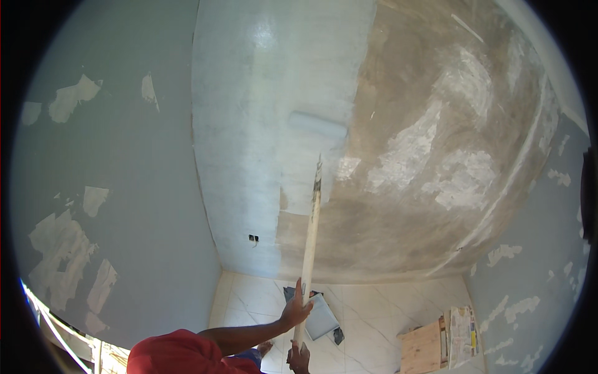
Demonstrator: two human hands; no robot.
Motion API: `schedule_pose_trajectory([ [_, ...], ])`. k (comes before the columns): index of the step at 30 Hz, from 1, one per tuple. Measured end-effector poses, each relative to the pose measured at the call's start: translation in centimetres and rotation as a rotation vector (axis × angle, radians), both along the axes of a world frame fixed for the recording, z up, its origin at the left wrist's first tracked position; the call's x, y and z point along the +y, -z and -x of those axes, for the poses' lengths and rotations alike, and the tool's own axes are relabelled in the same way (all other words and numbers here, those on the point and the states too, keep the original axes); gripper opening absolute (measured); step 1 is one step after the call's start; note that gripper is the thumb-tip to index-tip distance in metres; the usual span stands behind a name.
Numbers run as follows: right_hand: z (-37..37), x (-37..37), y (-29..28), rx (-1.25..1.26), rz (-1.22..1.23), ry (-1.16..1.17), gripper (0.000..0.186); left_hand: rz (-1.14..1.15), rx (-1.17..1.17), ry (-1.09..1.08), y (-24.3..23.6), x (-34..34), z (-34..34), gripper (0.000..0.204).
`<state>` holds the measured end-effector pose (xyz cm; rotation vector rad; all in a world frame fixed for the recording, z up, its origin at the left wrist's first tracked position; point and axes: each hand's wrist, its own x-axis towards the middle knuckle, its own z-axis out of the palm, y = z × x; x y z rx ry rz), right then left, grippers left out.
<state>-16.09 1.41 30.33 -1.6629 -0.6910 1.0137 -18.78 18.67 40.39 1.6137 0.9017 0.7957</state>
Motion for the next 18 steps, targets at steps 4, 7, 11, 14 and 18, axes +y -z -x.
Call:
schedule_pose_trajectory([
  [4, -1.4, 6.0, -2.1, -0.178, -0.038, -0.067, 0.035, -0.338, -0.006, -0.265, -4.7, 6.5, -1.9, 0.073],
  [7, -2.4, 7.6, -4.6, -0.297, -0.072, -0.001, 0.037, -0.249, -0.067, -0.271, -8.4, 10.2, -4.4, 0.056],
  [11, -2.7, 6.8, -2.9, -0.143, -0.071, -0.003, 0.038, 0.022, -0.118, -0.216, -9.2, 9.0, -4.2, 0.046],
  [14, -1.6, 4.4, 2.1, -0.072, 0.011, -0.043, 0.037, 0.11, -0.099, -0.217, -4.5, 7.5, -3.2, 0.051],
  [18, 1.1, -0.7, 5.8, -0.2, 0.288, -0.075, 0.048, 0.28, 0.046, -0.241, 1.5, 4.0, -0.8, 0.057],
])
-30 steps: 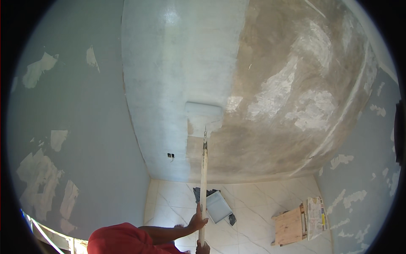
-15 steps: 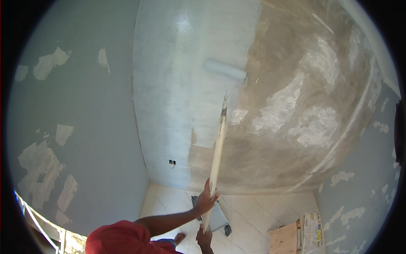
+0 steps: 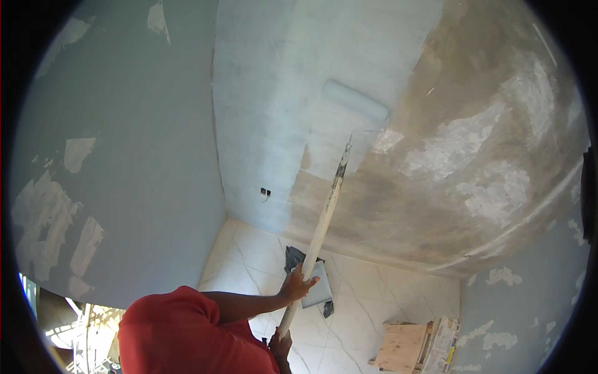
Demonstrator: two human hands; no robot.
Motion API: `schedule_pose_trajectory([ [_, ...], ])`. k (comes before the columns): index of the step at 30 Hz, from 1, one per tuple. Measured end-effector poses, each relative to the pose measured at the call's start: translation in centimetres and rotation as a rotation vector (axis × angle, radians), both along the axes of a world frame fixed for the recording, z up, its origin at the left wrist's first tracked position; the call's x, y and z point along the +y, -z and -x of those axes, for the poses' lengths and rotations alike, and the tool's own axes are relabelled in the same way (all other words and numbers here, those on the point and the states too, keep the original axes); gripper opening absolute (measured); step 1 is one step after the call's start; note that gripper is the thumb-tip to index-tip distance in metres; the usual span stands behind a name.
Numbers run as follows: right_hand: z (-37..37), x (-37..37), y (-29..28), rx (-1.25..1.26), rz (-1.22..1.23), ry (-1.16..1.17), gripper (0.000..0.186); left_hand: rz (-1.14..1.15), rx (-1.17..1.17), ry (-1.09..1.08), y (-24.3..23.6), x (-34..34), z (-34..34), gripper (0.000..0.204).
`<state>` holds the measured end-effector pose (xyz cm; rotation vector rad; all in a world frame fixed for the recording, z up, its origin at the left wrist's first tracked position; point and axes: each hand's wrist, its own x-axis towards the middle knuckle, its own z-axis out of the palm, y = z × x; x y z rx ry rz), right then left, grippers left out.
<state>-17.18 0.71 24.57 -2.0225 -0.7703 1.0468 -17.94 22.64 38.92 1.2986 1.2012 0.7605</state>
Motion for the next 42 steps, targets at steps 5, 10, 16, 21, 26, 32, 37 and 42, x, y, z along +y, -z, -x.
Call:
schedule_pose_trajectory([
  [5, 2.6, -6.4, 3.8, -0.11, 0.013, -0.036, 0.048, 0.146, 0.061, -0.035, 6.9, -4.5, 1.7, 0.048],
  [10, 3.9, -9.4, 3.0, -0.045, 0.189, 0.014, 0.053, 0.326, 0.052, -0.024, 11.2, -6.9, 2.5, 0.044],
  [16, 6.0, -8.9, -0.7, -0.128, 0.23, 0.039, 0.055, 0.377, 0.013, -0.041, 11.2, -7.4, 3.8, 0.033],
  [21, 5.5, -6.2, -4.5, -0.162, 0.144, 0.032, 0.051, 0.263, 0.051, -0.073, 8.8, -6.1, 2.7, 0.032],
  [26, 5.1, -5.5, -3.3, -0.15, 0.102, 0.035, 0.05, 0.223, -0.01, -0.07, 8.5, -5.2, 2.7, 0.031],
  [32, 6.7, -8.1, -2.1, -0.114, 0.26, 0.06, 0.051, 0.321, 0.128, -0.061, 12.7, -7.2, 3.2, 0.03],
  [37, 6.4, -8.6, -3.8, -0.081, 0.299, 0.045, 0.044, 0.503, -0.038, -0.06, 13.2, -8.2, 4.6, 0.029],
  [42, 5.1, -11.8, 0.0, -0.05, 0.303, 0.06, 0.051, 0.566, -0.091, -0.073, 16.5, -9.3, 3.5, 0.037],
])
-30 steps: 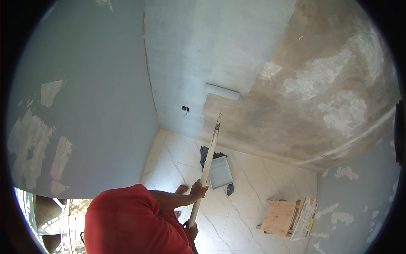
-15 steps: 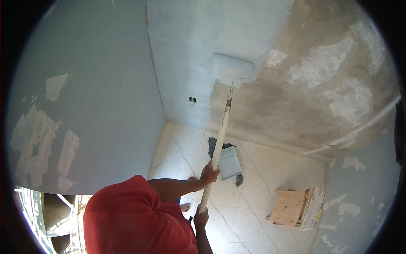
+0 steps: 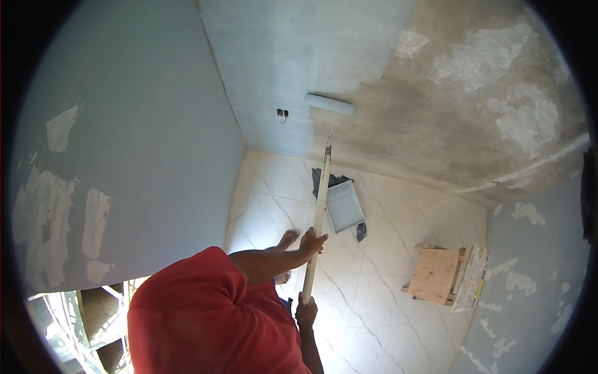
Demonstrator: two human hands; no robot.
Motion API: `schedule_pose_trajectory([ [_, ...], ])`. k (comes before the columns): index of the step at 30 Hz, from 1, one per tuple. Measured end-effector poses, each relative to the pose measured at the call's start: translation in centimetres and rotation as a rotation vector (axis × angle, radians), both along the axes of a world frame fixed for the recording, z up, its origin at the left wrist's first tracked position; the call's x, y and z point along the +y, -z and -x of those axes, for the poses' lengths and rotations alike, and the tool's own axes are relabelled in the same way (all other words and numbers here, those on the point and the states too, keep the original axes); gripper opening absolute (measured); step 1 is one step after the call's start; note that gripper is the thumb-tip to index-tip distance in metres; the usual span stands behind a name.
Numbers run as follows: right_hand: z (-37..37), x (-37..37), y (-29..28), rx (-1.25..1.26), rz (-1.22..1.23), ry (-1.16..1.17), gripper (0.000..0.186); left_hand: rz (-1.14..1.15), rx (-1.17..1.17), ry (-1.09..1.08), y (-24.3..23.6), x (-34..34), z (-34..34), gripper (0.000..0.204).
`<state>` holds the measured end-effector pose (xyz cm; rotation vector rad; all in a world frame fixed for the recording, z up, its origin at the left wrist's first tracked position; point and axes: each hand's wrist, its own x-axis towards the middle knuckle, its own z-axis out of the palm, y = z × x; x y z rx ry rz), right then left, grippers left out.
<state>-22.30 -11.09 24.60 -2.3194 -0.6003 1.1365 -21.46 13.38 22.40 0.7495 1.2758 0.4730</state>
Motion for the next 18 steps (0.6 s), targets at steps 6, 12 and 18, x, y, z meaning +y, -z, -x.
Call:
schedule_pose_trajectory([
  [6, 0.3, -1.5, -2.5, 0.006, 0.17, -0.023, 0.054, 0.226, 0.058, 0.069, 6.4, -2.3, 0.1, 0.034],
  [12, -0.9, -3.2, -4.4, 0.034, 0.315, -0.016, 0.048, 0.341, 0.099, 0.41, 10.7, -5.0, -0.5, 0.034],
  [18, -5.5, -0.2, -8.7, -0.017, 0.403, 0.003, 0.039, 0.506, 0.033, 0.893, 11.9, -4.5, -4.3, 0.042],
])
